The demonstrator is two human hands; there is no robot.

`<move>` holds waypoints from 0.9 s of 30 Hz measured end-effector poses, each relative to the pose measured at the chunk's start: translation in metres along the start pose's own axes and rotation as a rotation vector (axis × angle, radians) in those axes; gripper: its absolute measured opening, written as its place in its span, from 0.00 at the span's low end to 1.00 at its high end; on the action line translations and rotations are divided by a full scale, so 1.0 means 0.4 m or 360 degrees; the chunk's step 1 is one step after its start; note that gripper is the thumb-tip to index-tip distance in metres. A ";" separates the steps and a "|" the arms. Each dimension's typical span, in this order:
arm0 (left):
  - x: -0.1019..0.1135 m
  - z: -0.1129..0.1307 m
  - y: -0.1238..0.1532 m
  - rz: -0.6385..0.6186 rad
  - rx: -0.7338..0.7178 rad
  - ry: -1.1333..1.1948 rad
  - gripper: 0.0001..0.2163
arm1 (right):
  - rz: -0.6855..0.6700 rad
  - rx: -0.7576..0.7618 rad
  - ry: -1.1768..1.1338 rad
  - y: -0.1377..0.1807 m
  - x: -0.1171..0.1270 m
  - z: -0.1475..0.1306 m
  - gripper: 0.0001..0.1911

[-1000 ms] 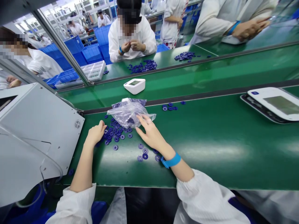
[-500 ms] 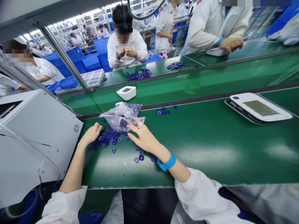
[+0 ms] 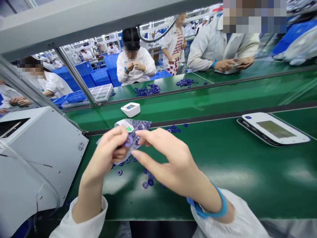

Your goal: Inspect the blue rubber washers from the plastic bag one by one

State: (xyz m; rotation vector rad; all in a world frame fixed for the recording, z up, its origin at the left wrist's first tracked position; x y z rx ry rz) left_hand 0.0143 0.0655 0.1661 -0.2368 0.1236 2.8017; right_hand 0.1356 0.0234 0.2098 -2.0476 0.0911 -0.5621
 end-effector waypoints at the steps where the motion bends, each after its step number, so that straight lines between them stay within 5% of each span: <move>1: -0.028 -0.004 0.014 -0.0051 0.0018 0.0007 0.12 | -0.0024 0.0026 0.0026 0.005 0.009 -0.007 0.18; 5: -0.061 -0.017 0.050 -0.0178 0.0129 -0.0098 0.13 | -0.0251 0.0107 -0.0054 0.028 0.010 -0.027 0.13; 12: -0.031 -0.002 0.038 -0.0107 -0.0111 -0.0454 0.14 | -0.0273 0.0108 -0.0284 0.017 0.007 0.002 0.16; 17: -0.041 -0.022 0.030 -0.0328 0.0070 -0.0480 0.17 | -0.0259 -0.0056 -0.0325 0.013 0.000 0.033 0.11; 27: -0.014 -0.036 0.024 -0.0261 -0.0011 -0.0519 0.18 | -0.0303 -0.0218 -0.0423 0.011 -0.012 0.053 0.09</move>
Point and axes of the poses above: each hand's wrist, its own y-axis away from the middle knuckle, its own x-axis out of the back of the hand, z = x × y, the point moved 8 cm from there along -y, towards the middle knuckle, and after that the axes turned 8 degrees about z, right-handed, at the moved point
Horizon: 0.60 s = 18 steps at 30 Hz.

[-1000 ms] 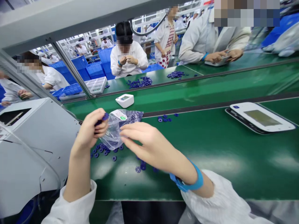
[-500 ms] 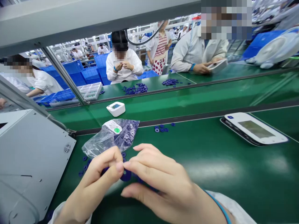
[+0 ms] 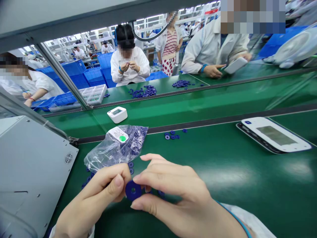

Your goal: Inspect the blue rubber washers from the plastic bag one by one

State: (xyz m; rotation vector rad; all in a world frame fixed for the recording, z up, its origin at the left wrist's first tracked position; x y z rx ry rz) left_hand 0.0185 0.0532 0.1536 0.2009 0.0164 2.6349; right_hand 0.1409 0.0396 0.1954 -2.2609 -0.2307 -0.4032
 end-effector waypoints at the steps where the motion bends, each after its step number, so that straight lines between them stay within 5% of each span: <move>1: 0.003 -0.001 0.000 -0.0001 0.0003 -0.0015 0.18 | -0.0008 -0.0008 -0.0022 -0.002 -0.001 0.001 0.09; 8: 0.003 -0.004 0.000 -0.0093 -0.0006 -0.0284 0.16 | -0.0025 0.0012 -0.0080 -0.005 -0.005 -0.002 0.11; 11: 0.044 0.006 0.015 -0.0082 0.0013 -0.0518 0.16 | -0.0093 0.0022 -0.0045 -0.001 -0.012 -0.003 0.09; 14: 0.170 -0.003 0.039 0.0149 0.0113 -0.0733 0.18 | -0.0118 0.0029 0.0016 0.007 -0.009 -0.002 0.09; 18: 0.394 -0.092 0.061 0.0506 0.0502 -0.1142 0.17 | -0.0115 0.0050 0.0049 0.016 -0.009 0.004 0.11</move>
Point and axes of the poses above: each hand's wrist, its own y-axis away from the middle knuckle, its own x-axis out of the back of the hand, z = x × y, the point moved 8 cm from there along -y, towards the middle knuckle, and after that the axes turned 8 degrees about z, right-handed, at the moved point
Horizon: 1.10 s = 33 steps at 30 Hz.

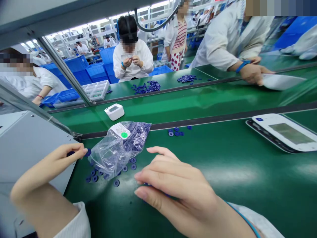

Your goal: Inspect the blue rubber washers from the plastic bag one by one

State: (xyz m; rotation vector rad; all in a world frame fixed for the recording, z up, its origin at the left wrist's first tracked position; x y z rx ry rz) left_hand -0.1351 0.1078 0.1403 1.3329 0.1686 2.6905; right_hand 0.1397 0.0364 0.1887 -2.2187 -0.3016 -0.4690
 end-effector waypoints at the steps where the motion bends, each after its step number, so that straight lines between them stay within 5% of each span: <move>1: 0.003 -0.043 -0.023 -0.0039 0.0076 -0.0073 0.18 | -0.0011 -0.0001 0.0005 0.001 -0.004 0.003 0.11; 8: -0.090 -0.193 -0.177 -0.0317 0.0368 -0.0187 0.12 | -0.0041 -0.0004 0.0054 -0.006 -0.018 0.019 0.11; 12: -0.079 -0.206 -0.190 -0.0186 0.0472 -0.0163 0.15 | 0.0004 -0.0019 0.0084 -0.009 -0.008 0.021 0.11; 15: -0.040 -0.138 -0.155 0.0042 0.0363 -0.0042 0.20 | 0.0080 -0.0021 0.0093 -0.010 -0.001 0.022 0.11; 17: -0.053 -0.030 -0.117 0.0041 0.0097 0.0359 0.21 | 0.0160 -0.0023 0.0118 -0.011 0.005 0.023 0.11; 21: -0.223 0.220 0.012 -0.0927 -0.0261 0.1246 0.27 | 0.0256 0.0007 0.0207 -0.011 0.016 0.019 0.12; 23: -0.284 0.282 0.050 -0.1089 -0.0201 0.1398 0.26 | 0.0218 0.0044 0.0270 -0.012 0.012 0.013 0.11; 28: -0.351 0.318 0.099 -0.1274 -0.0003 0.1601 0.26 | -0.0004 0.0074 0.0433 -0.012 -0.023 0.005 0.08; 33: -0.333 0.299 0.094 -0.1116 0.0028 0.1711 0.25 | -0.0137 0.0082 0.0404 0.005 -0.043 0.005 0.08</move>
Point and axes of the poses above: each hand's wrist, its own y-axis away from the middle knuckle, its own x-axis out of the back of the hand, z = x × y, the point moved 8 cm from there along -y, towards the middle knuckle, and after that the axes turned 8 degrees about z, right-handed, at the moved point
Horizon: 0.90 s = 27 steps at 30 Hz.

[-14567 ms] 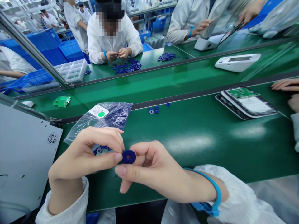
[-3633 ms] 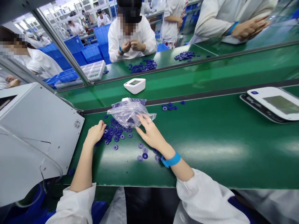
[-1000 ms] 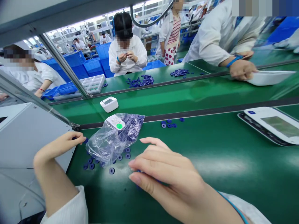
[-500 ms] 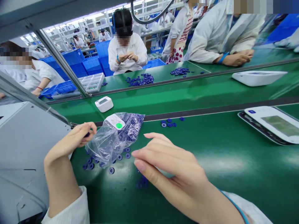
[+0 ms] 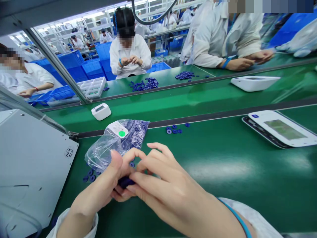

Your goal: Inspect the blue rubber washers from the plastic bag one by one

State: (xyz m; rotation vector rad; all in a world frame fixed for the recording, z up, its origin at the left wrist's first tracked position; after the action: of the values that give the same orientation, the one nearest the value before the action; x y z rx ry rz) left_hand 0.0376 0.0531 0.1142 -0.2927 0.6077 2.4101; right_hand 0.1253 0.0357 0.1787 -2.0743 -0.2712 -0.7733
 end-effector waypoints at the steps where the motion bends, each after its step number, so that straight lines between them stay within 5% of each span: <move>1: 0.003 0.009 0.003 0.0005 -0.0039 0.0002 0.24 | 0.0040 0.0027 0.0004 0.003 0.008 -0.004 0.09; 9: 0.020 0.076 0.035 0.0000 -0.0266 -0.0339 0.11 | 0.0506 0.0017 0.0232 0.006 0.070 -0.052 0.09; 18: 0.020 0.071 0.021 -0.0028 -0.0259 -0.0212 0.12 | 0.0398 0.0207 0.0311 0.009 0.075 -0.069 0.11; 27: 0.022 0.066 0.017 -0.0046 -0.0269 -0.0149 0.16 | 0.0627 0.0071 0.0220 0.001 0.083 -0.071 0.17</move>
State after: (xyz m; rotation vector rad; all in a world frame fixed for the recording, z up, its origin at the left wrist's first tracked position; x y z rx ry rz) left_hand 0.0251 0.0660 0.1366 -0.2554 0.3560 2.4356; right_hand 0.1395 0.0095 0.2109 -1.9369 0.1917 -0.6560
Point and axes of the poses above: each hand's wrist, its own y-axis away from the middle knuckle, its own x-axis out of the back of the hand, z = x × y, the point moved 8 cm from there along -y, towards the middle knuckle, and after that the axes turned 8 degrees about z, right-handed, at the moved point
